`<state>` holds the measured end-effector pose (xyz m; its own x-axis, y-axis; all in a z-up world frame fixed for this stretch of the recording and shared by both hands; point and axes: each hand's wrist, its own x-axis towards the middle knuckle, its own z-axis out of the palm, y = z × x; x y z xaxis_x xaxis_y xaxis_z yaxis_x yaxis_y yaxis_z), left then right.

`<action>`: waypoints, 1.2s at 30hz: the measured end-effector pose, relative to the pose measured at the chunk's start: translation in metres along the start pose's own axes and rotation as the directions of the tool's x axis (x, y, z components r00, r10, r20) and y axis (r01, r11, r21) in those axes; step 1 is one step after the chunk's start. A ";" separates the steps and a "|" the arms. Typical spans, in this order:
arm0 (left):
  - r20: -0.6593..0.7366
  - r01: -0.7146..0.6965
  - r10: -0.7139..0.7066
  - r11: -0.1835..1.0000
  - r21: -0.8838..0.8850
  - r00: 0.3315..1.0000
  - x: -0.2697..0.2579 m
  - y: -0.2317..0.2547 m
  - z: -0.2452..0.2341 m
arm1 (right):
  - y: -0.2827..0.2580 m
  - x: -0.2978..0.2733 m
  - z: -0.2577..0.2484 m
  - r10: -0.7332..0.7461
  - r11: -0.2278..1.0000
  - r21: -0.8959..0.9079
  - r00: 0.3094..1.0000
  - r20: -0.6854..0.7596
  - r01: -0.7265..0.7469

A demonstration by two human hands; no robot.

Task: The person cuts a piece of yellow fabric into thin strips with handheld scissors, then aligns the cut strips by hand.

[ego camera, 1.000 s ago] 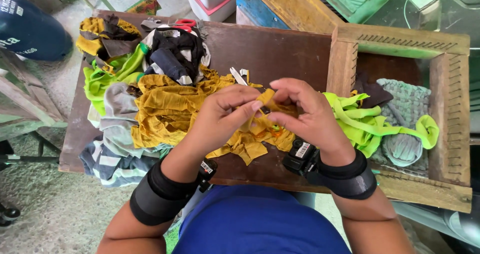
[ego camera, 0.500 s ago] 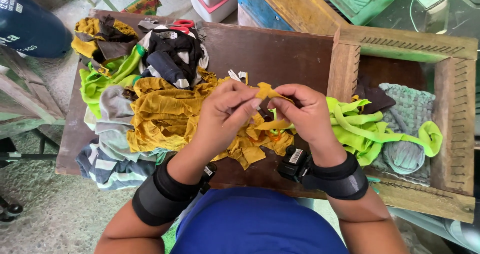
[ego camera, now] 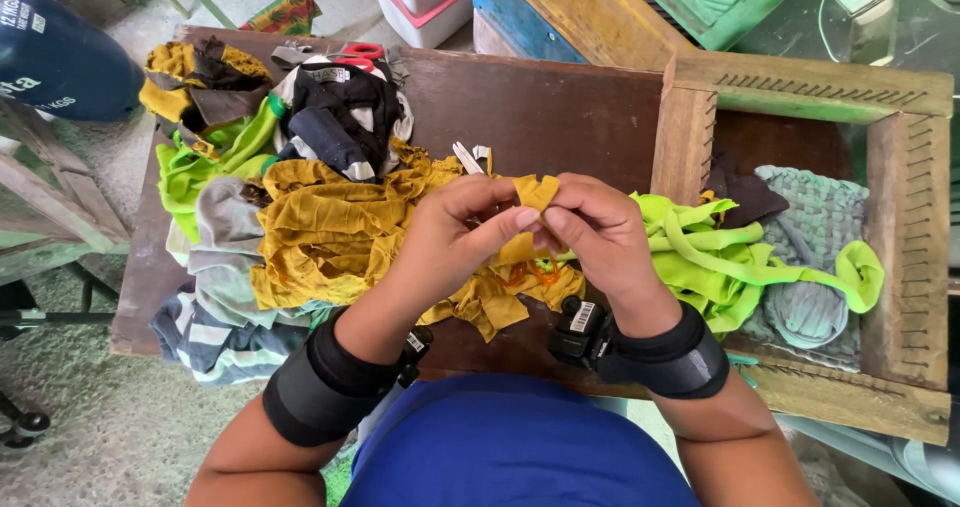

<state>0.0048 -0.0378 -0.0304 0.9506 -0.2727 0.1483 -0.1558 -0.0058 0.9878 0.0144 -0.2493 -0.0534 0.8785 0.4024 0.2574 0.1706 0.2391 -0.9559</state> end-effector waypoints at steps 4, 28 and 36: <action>-0.059 -0.062 0.065 0.997 0.048 0.996 -0.001 -0.004 0.004 | 0.000 0.003 -0.004 0.004 0.996 -0.091 1.000 0.011 -0.003; 0.248 -0.639 0.636 0.510 0.575 0.731 -0.003 0.027 -0.003 | 0.017 -0.004 -0.006 0.110 0.993 0.070 0.972 -0.209 -0.097; 0.242 -0.550 0.537 0.540 0.637 0.808 0.000 0.022 -0.009 | 0.002 -0.002 0.001 0.187 0.979 0.105 0.976 -0.115 -0.175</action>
<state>0.0034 -0.0290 -0.0084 0.6194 -0.4564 0.6387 -0.7779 -0.4664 0.4211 0.0128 -0.2485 -0.0553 0.9404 0.3352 0.0565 -0.0334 0.2564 -0.9660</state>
